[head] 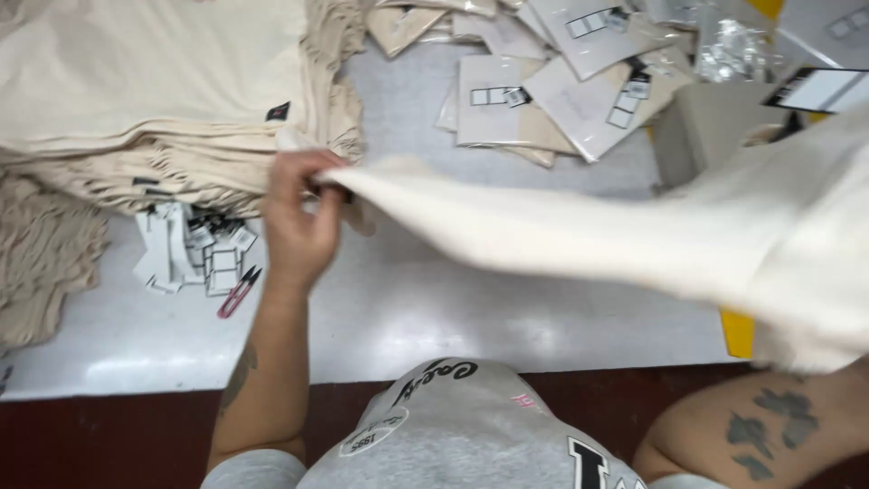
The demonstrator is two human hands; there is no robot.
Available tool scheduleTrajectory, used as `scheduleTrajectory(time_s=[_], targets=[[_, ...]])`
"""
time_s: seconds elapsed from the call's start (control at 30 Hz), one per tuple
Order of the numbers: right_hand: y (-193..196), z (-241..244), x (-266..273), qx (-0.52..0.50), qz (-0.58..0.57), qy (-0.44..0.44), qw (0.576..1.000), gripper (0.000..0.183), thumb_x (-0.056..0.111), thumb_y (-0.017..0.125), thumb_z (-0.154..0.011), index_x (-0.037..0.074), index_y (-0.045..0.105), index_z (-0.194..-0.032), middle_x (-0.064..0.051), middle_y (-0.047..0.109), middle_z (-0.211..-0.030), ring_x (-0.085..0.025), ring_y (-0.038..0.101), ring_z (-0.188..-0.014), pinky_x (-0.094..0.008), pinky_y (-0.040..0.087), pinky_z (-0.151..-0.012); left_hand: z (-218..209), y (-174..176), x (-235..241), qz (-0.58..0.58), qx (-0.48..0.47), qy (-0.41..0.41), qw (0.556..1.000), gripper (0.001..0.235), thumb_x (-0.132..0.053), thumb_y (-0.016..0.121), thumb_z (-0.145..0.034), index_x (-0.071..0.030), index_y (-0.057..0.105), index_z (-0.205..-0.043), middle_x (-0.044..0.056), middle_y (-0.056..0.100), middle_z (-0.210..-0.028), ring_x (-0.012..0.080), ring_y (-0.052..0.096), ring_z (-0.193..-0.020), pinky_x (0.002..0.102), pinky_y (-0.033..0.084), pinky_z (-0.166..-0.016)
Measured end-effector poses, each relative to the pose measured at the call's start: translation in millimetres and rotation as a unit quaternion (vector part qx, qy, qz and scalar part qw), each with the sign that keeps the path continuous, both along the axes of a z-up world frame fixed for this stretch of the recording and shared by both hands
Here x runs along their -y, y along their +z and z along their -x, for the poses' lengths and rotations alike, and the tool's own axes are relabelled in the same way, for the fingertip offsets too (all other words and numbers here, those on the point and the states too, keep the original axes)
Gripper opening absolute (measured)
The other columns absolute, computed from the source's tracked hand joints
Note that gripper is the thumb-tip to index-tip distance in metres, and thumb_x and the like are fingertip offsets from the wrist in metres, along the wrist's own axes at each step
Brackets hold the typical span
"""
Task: Folding a t-shirt using a cardboard template on a factory work table
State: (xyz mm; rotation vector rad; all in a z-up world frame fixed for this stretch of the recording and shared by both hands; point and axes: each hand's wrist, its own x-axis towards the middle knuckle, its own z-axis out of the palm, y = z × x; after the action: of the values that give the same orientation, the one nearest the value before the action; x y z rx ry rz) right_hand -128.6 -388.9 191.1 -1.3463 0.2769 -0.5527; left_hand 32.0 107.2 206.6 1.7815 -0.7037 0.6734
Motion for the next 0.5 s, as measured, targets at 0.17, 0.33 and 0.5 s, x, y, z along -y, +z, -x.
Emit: scheduleTrajectory(time_s=[0.17,0.33,0.5], targets=[[-130,65,40,-0.283,0.105,0.019,0.953,0.055,0.021,0.072,-0.089,0.006,0.056,-0.138,-0.020,0.062,-0.135,-0.029,0.060,-0.125,-0.041,0.046,-0.112,14,-147,2,-0.258,0.003,0.095,0.962,0.029,0.003,0.056,-0.086,-0.012,0.063,-0.110,0.005,0.067,-0.109,0.0292,0.055,-0.101,0.046,0.035,-0.100],[-168,73,19,-0.474,0.184,0.030,0.860,0.059,0.017,0.072,-0.087,0.004,0.052,-0.140,-0.026,0.060,-0.134,-0.029,0.059,-0.119,-0.039,0.044,-0.103,14,-285,-17,-0.331,-0.216,0.140,0.908,0.049,-0.013,0.060,-0.096,-0.014,0.051,-0.145,0.017,0.050,-0.144,0.0384,0.046,-0.126,0.054,0.036,-0.108],[-255,53,31,-0.456,0.347,-0.049,0.818,0.097,0.060,0.086,-0.084,0.003,0.050,-0.154,-0.029,0.063,-0.132,-0.043,0.060,-0.121,-0.055,0.051,-0.095,20,-259,-9,-0.228,-0.490,0.222,0.812,0.057,-0.046,0.069,-0.099,-0.006,0.057,-0.137,0.015,0.052,-0.126,0.0309,0.047,-0.122,0.048,0.038,-0.102]])
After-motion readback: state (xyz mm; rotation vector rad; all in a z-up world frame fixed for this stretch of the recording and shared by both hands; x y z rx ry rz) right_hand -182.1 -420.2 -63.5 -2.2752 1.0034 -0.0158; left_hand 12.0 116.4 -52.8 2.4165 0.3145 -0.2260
